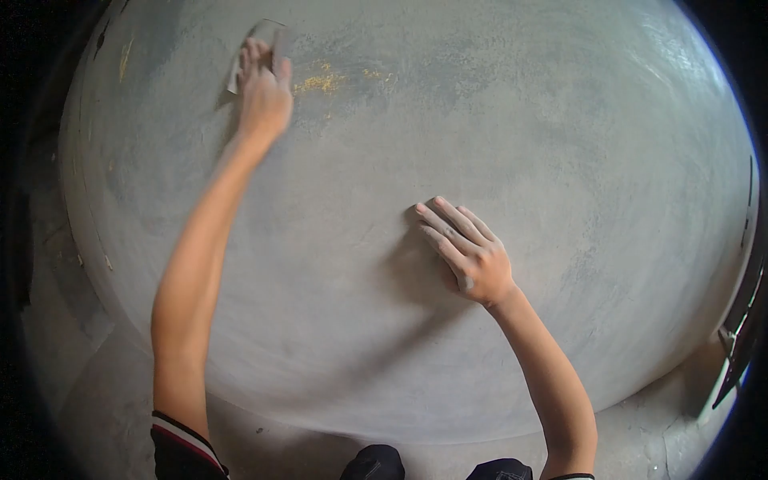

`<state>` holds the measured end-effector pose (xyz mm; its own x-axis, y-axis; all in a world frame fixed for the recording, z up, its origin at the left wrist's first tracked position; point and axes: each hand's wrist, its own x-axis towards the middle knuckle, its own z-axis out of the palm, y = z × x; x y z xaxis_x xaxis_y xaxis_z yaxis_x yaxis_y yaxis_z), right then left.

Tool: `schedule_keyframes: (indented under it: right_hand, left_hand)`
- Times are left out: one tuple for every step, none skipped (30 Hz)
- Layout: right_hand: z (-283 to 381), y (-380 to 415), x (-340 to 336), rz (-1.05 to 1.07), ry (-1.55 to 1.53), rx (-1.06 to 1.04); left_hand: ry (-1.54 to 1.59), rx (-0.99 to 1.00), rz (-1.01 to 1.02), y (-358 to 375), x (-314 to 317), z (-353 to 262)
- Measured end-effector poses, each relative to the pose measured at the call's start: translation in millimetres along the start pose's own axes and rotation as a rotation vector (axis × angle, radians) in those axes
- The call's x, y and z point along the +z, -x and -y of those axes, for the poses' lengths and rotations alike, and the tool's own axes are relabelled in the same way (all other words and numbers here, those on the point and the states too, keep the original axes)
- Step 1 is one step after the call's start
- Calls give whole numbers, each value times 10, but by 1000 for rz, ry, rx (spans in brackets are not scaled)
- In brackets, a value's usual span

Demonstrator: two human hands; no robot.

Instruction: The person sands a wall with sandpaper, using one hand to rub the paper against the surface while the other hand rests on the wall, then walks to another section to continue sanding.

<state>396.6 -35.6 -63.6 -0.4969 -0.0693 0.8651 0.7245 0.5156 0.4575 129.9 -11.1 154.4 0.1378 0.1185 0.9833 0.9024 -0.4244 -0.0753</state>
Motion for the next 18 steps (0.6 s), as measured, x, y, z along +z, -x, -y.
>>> schedule_keyframes:
  right_hand:
    - [11,-5,4,4,-7,2]
    - [31,6,2,6,-12,5]
    - [27,3,2,-2,-18,6]
    - [25,-12,8,-14,-20,7]
    - [32,-20,16,-18,-17,3]
    - [27,-20,17,-14,-6,-2]
    - [33,-15,14,-13,4,0]
    - [26,-15,17,-20,10,-1]
    - [28,-10,18,-17,3,-7]
    - [24,-6,15,-14,-3,-9]
    - [17,-2,7,-19,-3,-6]
    - [23,3,8,-14,-17,1]
    - [24,4,2,-7,-31,3]
    - [20,-5,-14,-9,-35,0]
    - [20,-14,-36,-10,-48,1]
    - [28,-4,-46,-14,-58,6]
    - [35,17,-47,-13,-54,3]
    - [24,18,-34,-15,-56,-3]
  left_hand:
    - [165,-28,174,123,-28,-157]
    - [56,151,8,419,164,-306]
    - [-2,334,86,754,289,-466]
    - [-61,520,162,942,342,-552]
    - [-63,521,156,888,343,-523]
    - [-52,453,54,780,361,-467]
    - [-42,390,-43,636,373,-402]
    - [41,277,-116,376,368,-285]
    - [-65,151,-165,93,355,-154]
    - [-10,85,-203,-15,332,-153]
    - [44,20,-239,-68,322,-169]
    - [41,24,-232,72,321,-287]
    - [28,69,-86,364,313,-494]
    - [14,113,55,582,270,-626]
    - [8,121,50,707,271,-619]
    - [-21,288,91,833,327,-576]
    - [-45,443,131,911,400,-519]
    - [-84,440,100,735,346,-493]
